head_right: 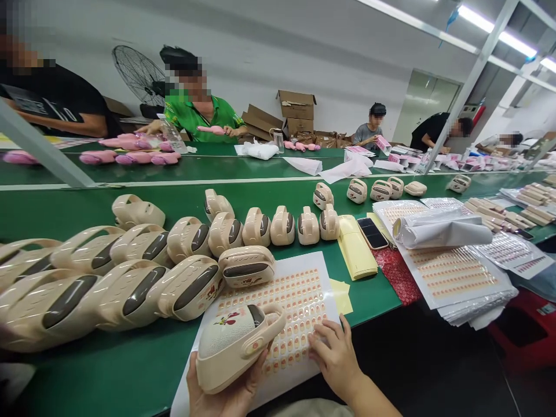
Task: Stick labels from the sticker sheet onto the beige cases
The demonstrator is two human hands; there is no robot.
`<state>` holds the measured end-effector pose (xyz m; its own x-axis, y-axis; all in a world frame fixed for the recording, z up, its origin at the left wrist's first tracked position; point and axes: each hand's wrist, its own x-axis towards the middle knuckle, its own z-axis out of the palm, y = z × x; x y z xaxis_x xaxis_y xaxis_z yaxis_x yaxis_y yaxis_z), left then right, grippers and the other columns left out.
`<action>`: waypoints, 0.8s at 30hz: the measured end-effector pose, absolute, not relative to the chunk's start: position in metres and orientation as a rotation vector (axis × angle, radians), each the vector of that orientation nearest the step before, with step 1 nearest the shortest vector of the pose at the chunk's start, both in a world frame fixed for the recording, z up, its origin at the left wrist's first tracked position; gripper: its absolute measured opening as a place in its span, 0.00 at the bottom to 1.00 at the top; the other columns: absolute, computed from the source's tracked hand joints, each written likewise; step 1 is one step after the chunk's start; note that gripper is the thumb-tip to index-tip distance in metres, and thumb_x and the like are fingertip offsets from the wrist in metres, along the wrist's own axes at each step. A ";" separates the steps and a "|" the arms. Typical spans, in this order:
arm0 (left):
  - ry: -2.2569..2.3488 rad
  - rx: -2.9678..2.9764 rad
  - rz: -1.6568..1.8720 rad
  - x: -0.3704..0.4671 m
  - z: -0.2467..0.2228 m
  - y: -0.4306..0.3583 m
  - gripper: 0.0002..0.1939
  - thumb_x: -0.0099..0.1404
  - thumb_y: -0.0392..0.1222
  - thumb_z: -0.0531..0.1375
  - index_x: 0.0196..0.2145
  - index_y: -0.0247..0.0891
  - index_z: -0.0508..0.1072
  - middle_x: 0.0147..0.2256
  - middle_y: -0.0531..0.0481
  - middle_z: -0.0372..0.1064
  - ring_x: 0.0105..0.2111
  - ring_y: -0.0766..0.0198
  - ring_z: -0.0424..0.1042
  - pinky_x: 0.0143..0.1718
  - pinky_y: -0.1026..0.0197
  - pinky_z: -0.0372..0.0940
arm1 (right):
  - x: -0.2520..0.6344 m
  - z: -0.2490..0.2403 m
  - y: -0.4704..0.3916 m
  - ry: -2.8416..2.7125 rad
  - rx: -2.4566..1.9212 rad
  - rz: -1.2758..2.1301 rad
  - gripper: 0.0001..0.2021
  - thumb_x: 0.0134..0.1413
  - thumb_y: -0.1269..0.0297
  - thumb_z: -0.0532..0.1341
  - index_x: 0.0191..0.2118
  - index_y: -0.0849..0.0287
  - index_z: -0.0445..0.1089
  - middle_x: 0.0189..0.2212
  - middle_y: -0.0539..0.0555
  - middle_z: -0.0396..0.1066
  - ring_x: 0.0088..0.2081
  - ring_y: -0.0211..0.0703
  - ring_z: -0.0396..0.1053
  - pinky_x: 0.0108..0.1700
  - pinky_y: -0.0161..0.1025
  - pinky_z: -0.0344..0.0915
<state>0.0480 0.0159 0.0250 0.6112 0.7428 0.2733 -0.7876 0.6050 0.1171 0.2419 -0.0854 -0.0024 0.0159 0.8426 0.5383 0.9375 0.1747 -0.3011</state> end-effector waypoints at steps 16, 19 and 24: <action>0.379 1.716 1.051 0.043 0.070 0.023 0.45 0.32 0.26 0.70 0.49 0.52 0.68 0.50 0.43 0.67 0.50 0.40 0.64 0.50 0.38 0.56 | 0.214 0.127 -0.034 -1.327 -1.277 0.901 0.12 0.44 0.54 0.64 0.22 0.57 0.69 0.39 0.55 0.64 0.45 0.47 0.65 0.51 0.50 0.60; 0.373 1.827 1.065 0.044 0.070 0.025 0.46 0.34 0.29 0.70 0.52 0.54 0.65 0.51 0.43 0.65 0.51 0.43 0.64 0.50 0.41 0.58 | 0.207 0.127 -0.032 -1.382 -1.343 0.869 0.08 0.44 0.60 0.65 0.22 0.57 0.69 0.39 0.55 0.62 0.47 0.47 0.64 0.50 0.50 0.61; 0.366 1.833 1.049 0.044 0.067 0.026 0.47 0.34 0.30 0.70 0.52 0.54 0.65 0.52 0.41 0.65 0.51 0.42 0.63 0.49 0.41 0.59 | 0.209 0.123 -0.033 -1.463 -1.308 0.762 0.07 0.46 0.64 0.64 0.22 0.57 0.68 0.38 0.54 0.62 0.45 0.45 0.65 0.48 0.48 0.64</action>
<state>0.0441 0.0257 0.0667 0.5856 0.6363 0.5022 -0.1863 -0.4973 0.8473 0.2091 -0.0331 0.1226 0.0734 0.9631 0.2589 0.3404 0.2198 -0.9142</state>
